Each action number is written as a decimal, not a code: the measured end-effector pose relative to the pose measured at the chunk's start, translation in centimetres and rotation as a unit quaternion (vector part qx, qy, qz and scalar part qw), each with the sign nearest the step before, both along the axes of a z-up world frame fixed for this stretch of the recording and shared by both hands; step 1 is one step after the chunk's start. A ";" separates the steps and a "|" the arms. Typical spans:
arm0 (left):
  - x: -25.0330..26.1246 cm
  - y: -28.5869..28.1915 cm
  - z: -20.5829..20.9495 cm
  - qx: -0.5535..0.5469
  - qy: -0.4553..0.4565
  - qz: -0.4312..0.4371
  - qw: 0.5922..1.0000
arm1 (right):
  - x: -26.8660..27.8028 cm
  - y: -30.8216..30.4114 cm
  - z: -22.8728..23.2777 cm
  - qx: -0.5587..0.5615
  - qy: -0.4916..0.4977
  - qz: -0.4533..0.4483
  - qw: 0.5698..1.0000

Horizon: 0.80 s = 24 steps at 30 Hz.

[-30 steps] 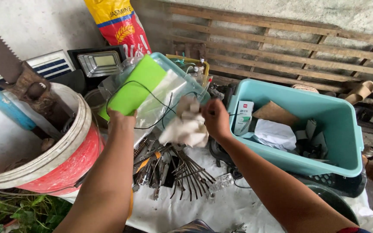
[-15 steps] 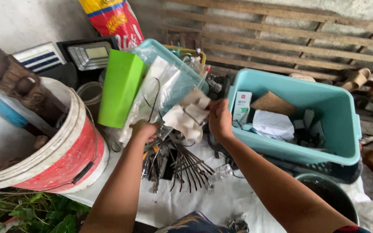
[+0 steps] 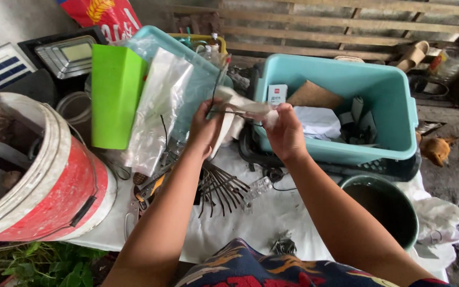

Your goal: Organizing and sorting various household and hardware items into storage containers.

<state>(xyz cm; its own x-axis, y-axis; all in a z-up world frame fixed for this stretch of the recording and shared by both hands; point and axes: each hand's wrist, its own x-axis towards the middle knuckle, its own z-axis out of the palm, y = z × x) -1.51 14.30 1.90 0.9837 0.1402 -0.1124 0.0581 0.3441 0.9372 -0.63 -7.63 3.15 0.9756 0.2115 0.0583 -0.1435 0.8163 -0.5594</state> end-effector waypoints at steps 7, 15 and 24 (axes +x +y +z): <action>0.3 -0.5 -0.9 0.150 -0.116 0.077 0.979 | 2.3 -1.6 -3.5 -0.194 0.033 -0.033 0.980; 1.9 8.3 -6.7 -0.014 0.013 0.259 0.966 | 6.6 -6.2 -7.5 -0.065 0.136 -0.156 0.976; -2.9 7.3 1.6 0.299 0.359 -0.001 0.884 | 10.2 -8.4 -8.5 0.216 0.212 -0.117 0.946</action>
<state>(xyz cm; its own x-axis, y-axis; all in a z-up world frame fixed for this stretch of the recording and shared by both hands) -4.37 21.65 3.49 0.6888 0.3838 -0.6150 0.7125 -0.2022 0.6719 9.61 -16.04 -5.38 0.9481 0.0329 -0.3162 -0.0673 0.9929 -0.0983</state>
